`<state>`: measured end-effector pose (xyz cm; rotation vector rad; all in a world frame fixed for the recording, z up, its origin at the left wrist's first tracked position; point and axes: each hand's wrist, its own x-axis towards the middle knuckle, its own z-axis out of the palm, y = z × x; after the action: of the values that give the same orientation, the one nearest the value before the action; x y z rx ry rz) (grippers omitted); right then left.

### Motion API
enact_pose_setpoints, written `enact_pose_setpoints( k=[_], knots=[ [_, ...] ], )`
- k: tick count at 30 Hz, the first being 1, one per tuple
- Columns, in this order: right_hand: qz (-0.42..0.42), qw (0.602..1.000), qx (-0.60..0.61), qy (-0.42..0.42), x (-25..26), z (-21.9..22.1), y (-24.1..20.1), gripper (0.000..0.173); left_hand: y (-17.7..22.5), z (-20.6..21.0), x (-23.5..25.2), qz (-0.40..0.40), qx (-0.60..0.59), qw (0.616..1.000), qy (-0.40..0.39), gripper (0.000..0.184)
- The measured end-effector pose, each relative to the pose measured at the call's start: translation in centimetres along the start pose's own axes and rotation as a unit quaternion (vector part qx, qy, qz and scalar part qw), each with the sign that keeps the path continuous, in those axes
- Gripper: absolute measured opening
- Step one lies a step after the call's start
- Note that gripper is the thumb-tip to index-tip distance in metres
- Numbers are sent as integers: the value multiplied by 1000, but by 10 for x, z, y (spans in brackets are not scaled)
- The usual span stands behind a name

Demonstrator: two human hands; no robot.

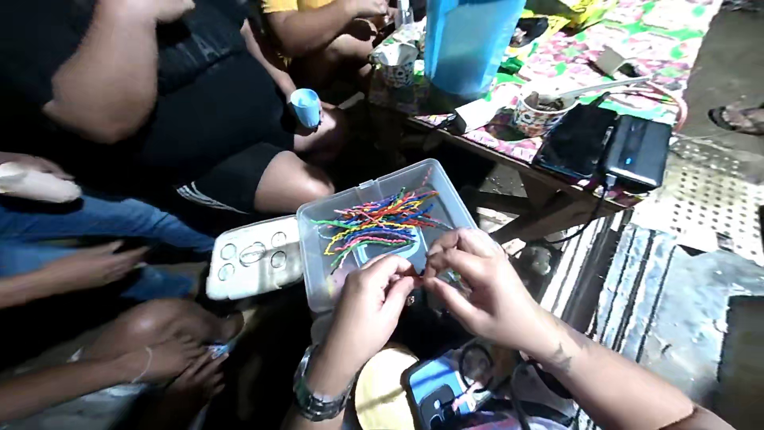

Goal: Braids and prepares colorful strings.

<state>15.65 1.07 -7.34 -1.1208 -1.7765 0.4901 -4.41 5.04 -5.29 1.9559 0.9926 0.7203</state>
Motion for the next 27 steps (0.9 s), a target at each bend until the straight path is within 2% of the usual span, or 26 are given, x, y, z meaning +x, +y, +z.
enact_pose_setpoints(
  k=[3,5,6,9,12,14,16,18,20,21,24,25,27],
  knots=[
    [-30,998,-57,27,0,0,-7,16,0,-1,0,-5,-189,982,25,7],
    [-21,998,-53,35,0,1,-7,16,-3,-4,-1,20,-288,958,0,8],
    [-11,998,-48,41,0,1,-6,17,-5,-7,-1,41,-300,953,-26,10],
    [4,998,-32,52,0,0,-6,18,-9,-8,0,98,-201,972,-68,11],
    [-18,997,-51,60,-2,1,-7,14,-7,1,0,92,-35,995,-1,28],
    [-43,995,-72,62,-3,1,-9,13,-5,6,0,70,31,996,44,24],
    [-65,991,-94,63,-4,1,-9,12,-5,4,-1,51,6,996,69,13],
    [-58,992,-99,61,-4,1,-9,11,-5,1,-1,42,-113,990,77,6],
    [-21,995,-81,62,-3,0,-8,13,-5,-5,-2,56,-239,969,38,6],
    [-2,996,-65,69,-2,-1,-7,15,-6,-8,-2,75,-264,962,0,9],
    [19,993,-46,110,-2,-1,-7,16,-8,-9,-1,117,-166,977,-65,14],
    [9,992,-49,120,-2,-1,-8,16,-8,-6,-1,121,-129,982,-61,17],
    [-32,990,-70,120,-4,-1,-9,15,-7,-1,-1,113,-50,992,-20,33]
  ],
)
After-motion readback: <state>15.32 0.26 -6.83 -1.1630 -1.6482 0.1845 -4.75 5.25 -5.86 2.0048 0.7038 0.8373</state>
